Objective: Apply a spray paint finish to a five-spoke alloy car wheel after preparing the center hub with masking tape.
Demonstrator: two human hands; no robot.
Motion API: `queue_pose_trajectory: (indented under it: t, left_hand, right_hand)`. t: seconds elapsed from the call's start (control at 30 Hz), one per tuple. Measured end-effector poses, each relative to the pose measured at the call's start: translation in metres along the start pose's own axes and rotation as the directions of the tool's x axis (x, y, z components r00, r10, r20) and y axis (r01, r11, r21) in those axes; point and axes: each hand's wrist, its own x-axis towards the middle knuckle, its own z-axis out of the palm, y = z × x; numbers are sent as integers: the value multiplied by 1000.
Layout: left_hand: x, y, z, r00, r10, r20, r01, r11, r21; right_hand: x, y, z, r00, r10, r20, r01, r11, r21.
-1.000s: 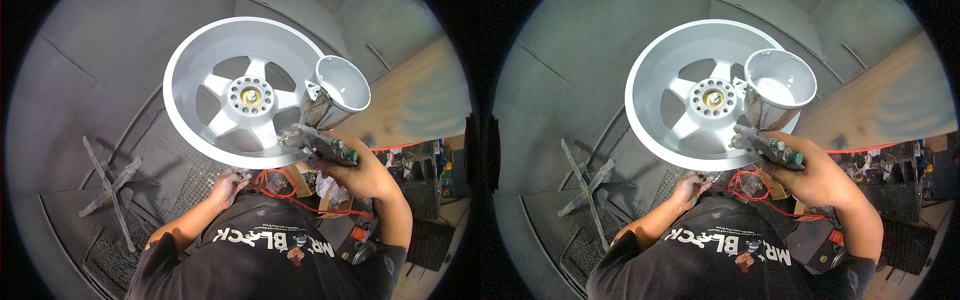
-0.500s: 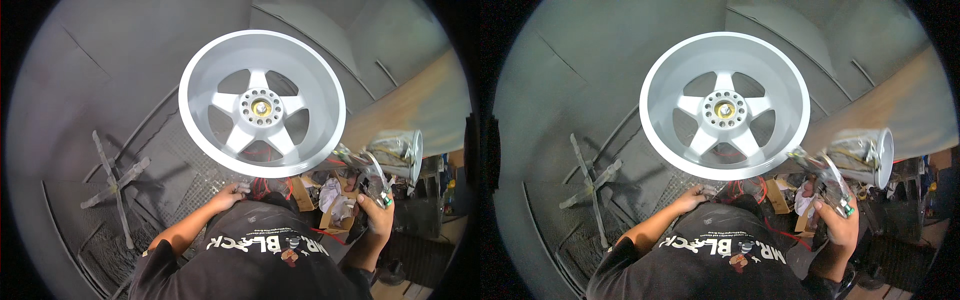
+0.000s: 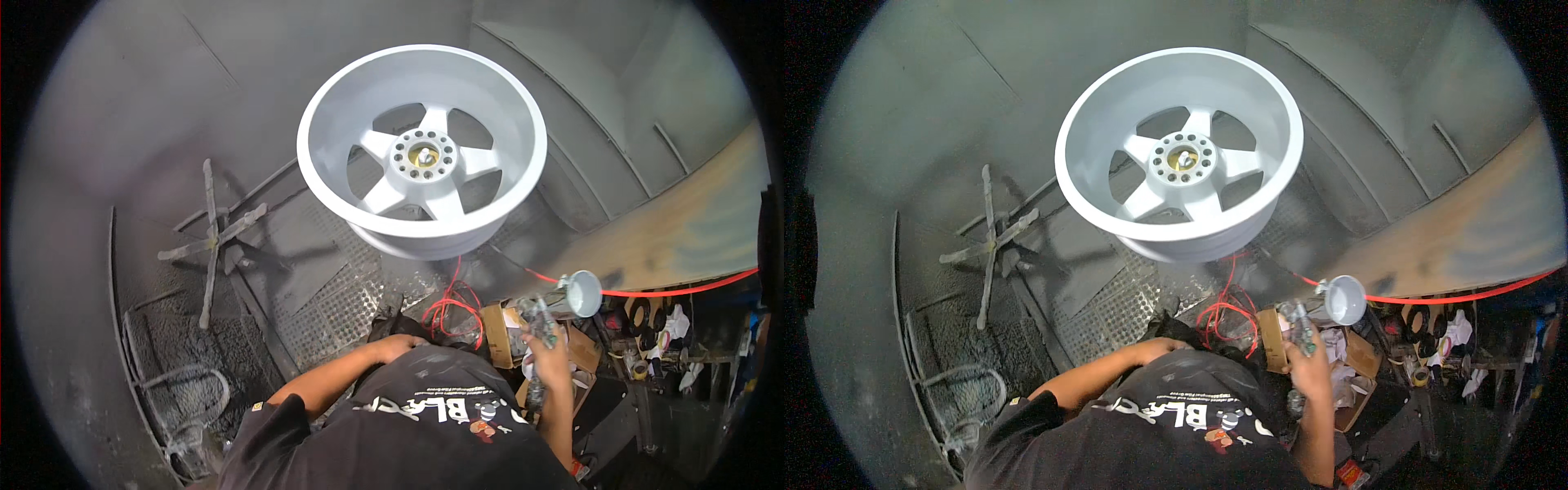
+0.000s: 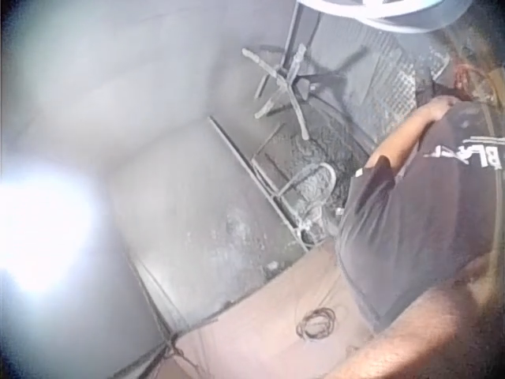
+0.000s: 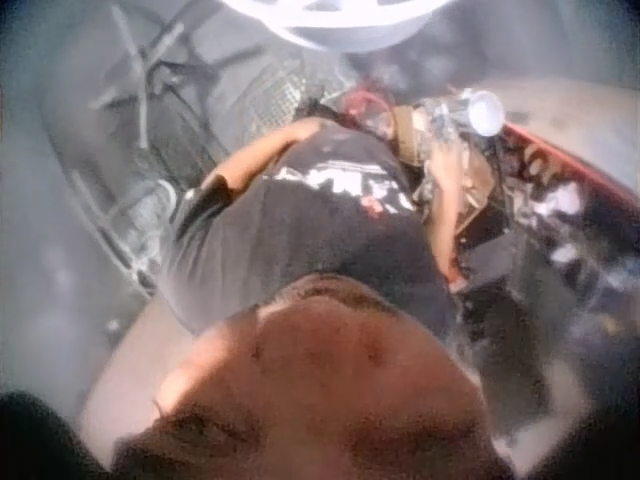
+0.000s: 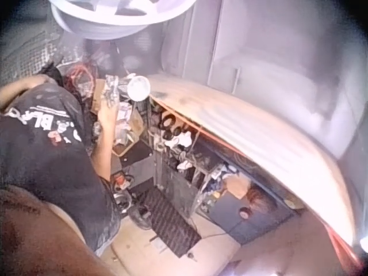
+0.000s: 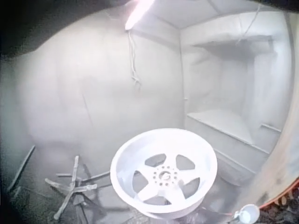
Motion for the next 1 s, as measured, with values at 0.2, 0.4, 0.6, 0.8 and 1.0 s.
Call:
queue_pose_trajectory:
  t: [0.2,0.4,0.6,0.8,1.0]
  left_hand:
    - [-66,7,85,889,-157,-430,184,983,22]
    - [-145,-72,180,408,-397,-822,463,866,-188]
    - [-242,-189,323,36,-606,-794,607,645,-465]
    - [-272,-236,480,-96,-771,-630,289,584,-759]
    - [-287,-253,655,-109,-875,-472,-7,476,-879]
  right_hand:
    - [4,81,5,948,159,277,-137,986,-97]
    - [7,119,35,854,79,514,147,912,-384]
    - [-25,79,102,640,-130,758,588,717,-374]
    - [-74,67,202,501,85,861,654,614,-441]
    - [-181,106,379,356,52,933,607,747,-273]
